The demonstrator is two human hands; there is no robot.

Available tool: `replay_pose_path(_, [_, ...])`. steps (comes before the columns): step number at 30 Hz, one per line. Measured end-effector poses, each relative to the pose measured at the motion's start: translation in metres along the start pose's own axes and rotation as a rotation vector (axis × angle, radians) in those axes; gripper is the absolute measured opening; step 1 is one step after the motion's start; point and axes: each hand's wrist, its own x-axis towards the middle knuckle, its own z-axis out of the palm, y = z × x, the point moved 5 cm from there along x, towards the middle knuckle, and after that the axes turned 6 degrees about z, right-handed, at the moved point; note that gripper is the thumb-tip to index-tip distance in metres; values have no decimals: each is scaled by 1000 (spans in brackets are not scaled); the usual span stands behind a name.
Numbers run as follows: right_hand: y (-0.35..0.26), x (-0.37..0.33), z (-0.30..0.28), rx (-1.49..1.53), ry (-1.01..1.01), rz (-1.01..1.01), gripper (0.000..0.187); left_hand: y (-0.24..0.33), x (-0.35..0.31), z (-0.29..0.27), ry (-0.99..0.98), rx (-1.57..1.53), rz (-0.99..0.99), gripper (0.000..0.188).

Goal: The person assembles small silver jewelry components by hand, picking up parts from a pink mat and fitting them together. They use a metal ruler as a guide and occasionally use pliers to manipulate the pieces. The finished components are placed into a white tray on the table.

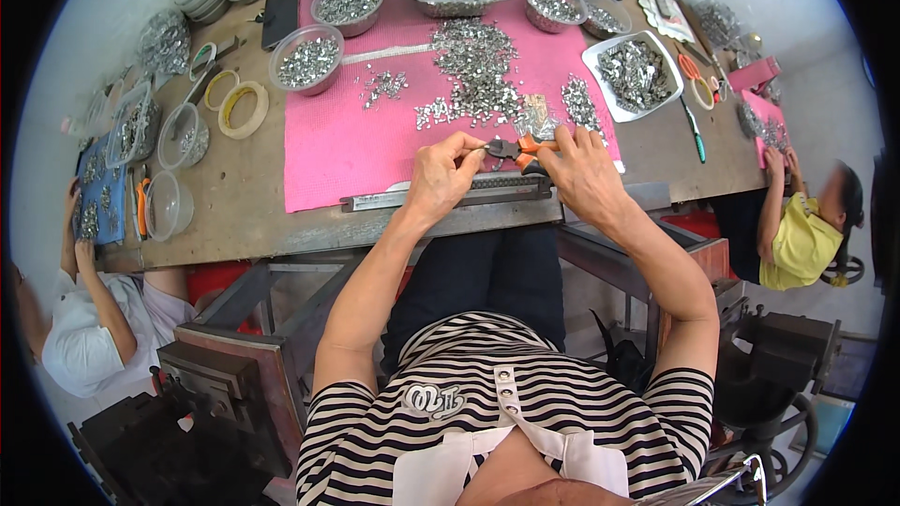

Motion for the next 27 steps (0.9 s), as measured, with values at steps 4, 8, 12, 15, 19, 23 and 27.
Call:
replay_pose_path(4, [6,-2,2,99,5,-18,18,7,-1,2,28,166,92,15])
replay_pose_path(8, [21,14,-10,495,53,69,22,7,-3,9,130,348,324,14])
replay_pose_path(12, [62,83,-21,619,113,229,31,15,-4,10,188,263,353,14])
replay_pose_path(15, [104,183,-16,557,221,263,31,22,-5,6,200,273,367,11])
replay_pose_path(19, [154,300,17,418,118,412,37,22,-4,3,207,311,358,10])
replay_pose_path(23, [152,286,28,429,104,452,39,23,-3,-1,207,321,381,10])
replay_pose_path(27, [128,176,-10,633,378,358,29,16,-4,-3,212,320,385,10])
